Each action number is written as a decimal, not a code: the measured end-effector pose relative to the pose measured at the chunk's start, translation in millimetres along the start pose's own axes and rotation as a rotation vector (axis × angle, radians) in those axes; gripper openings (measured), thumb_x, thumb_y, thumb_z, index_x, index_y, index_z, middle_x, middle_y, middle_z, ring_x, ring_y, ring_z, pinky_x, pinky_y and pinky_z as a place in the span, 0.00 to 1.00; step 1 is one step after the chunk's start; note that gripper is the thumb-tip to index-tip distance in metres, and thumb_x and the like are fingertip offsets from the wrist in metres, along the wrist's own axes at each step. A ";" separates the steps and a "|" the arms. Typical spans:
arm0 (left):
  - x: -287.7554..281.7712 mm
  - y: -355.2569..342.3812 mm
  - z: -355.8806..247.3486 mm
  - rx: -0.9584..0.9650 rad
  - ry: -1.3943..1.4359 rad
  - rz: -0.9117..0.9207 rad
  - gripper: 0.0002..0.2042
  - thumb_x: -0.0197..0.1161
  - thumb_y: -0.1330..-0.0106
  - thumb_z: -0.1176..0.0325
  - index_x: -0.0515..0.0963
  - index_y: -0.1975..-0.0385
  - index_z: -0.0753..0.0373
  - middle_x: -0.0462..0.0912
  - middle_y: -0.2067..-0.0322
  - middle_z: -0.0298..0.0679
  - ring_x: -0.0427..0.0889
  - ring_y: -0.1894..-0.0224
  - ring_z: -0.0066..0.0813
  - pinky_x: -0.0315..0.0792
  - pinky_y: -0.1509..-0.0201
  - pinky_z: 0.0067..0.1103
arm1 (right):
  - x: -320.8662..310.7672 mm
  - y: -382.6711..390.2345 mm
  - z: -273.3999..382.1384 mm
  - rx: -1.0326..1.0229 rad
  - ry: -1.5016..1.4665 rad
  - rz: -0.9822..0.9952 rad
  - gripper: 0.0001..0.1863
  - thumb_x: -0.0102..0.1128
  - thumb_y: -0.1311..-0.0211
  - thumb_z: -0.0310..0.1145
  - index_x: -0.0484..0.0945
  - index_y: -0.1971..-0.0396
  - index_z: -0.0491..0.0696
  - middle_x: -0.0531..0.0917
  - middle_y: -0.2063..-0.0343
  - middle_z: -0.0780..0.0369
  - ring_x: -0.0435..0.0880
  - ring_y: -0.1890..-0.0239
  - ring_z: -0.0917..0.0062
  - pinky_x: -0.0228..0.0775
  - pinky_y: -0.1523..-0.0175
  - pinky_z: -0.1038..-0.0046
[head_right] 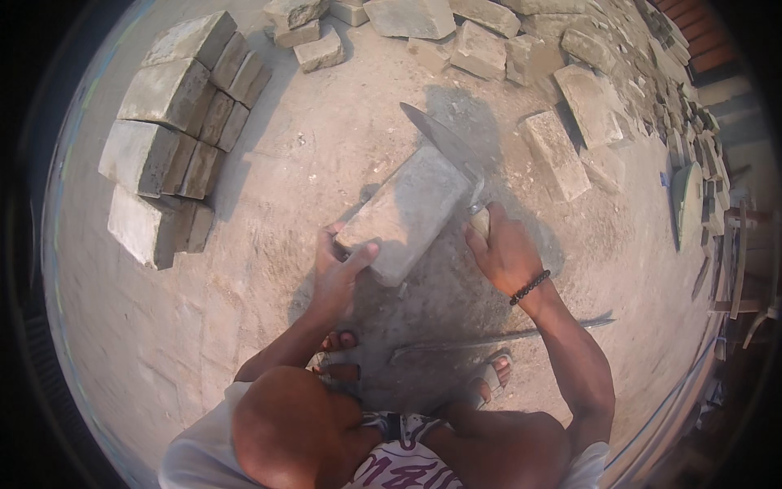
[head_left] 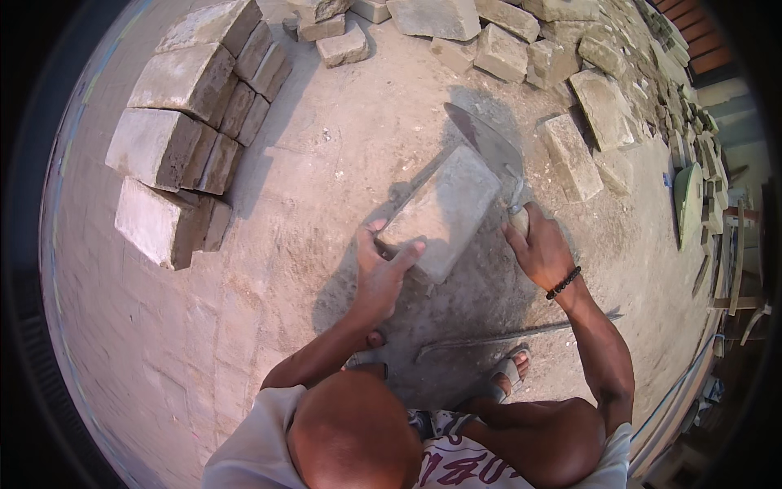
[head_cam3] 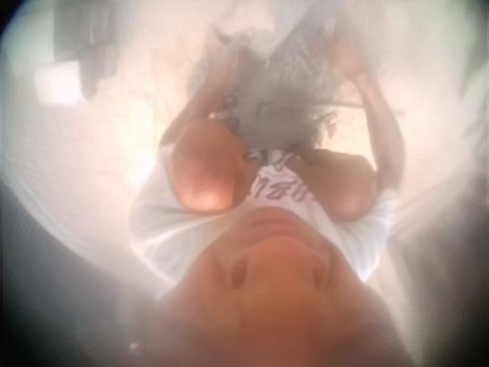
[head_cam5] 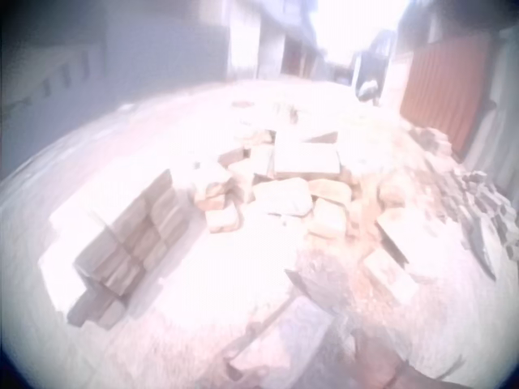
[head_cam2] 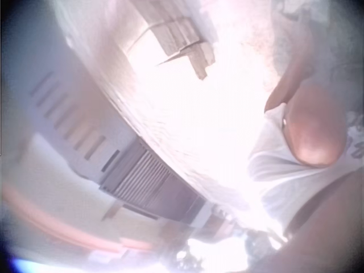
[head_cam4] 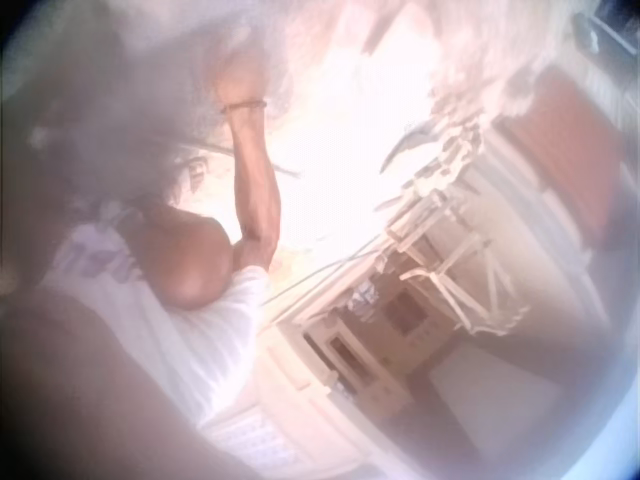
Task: The person repeatedly picks up rectangular stone blocks and uses a chisel and hammer to chip and shape their edges. The person works on multiple blocks one at a time, rotating them to access different sides, and places finished pieces aside.
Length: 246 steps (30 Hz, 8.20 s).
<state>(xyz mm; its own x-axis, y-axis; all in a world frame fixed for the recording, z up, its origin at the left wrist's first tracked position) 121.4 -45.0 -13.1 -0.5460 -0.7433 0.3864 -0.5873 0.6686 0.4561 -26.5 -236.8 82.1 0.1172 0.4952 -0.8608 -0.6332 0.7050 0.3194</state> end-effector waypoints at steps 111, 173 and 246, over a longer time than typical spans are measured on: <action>33.9 -9.7 -94.7 0.981 -0.873 0.477 0.68 0.81 0.58 0.45 0.30 0.25 0.51 0.37 0.30 0.54 0.50 0.28 0.55 0.59 0.30 0.46 | 7.7 -36.0 47.6 -0.442 -0.627 -0.127 0.25 0.60 0.33 0.44 0.72 0.46 0.40 0.82 0.56 0.56 0.80 0.54 0.72 0.70 0.47 0.70; -14.6 34.3 -47.7 0.904 -0.960 0.053 0.63 0.78 0.54 0.65 0.32 0.26 0.64 0.34 0.28 0.60 0.35 0.25 0.58 0.38 0.26 0.46 | 44.4 -13.2 -5.7 -0.141 -0.093 0.144 0.25 0.57 0.34 0.45 0.72 0.53 0.36 0.80 0.72 0.44 0.82 0.66 0.50 0.70 0.61 0.57; 0.9 36.7 -43.7 0.899 -1.019 0.054 0.62 0.79 0.51 0.60 0.33 0.26 0.61 0.31 0.32 0.66 0.41 0.29 0.63 0.45 0.30 0.50 | 24.4 15.3 15.6 -0.350 -0.368 0.045 0.27 0.57 0.33 0.48 0.73 0.54 0.34 0.81 0.75 0.48 0.85 0.69 0.60 0.73 0.60 0.64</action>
<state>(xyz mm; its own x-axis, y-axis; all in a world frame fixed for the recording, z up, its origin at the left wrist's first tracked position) 125.5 -22.0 39.1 -0.5459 -0.6319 -0.5502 -0.5210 0.7703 -0.3677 -21.4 -206.1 72.1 0.3055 0.7119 -0.6324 -0.8551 0.4973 0.1468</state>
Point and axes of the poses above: each hand's wrist, its own y-axis away from the middle knuckle, its own x-axis out of the palm, z = x × y, the point moved 8 cm from there along -y, towards the middle knuckle
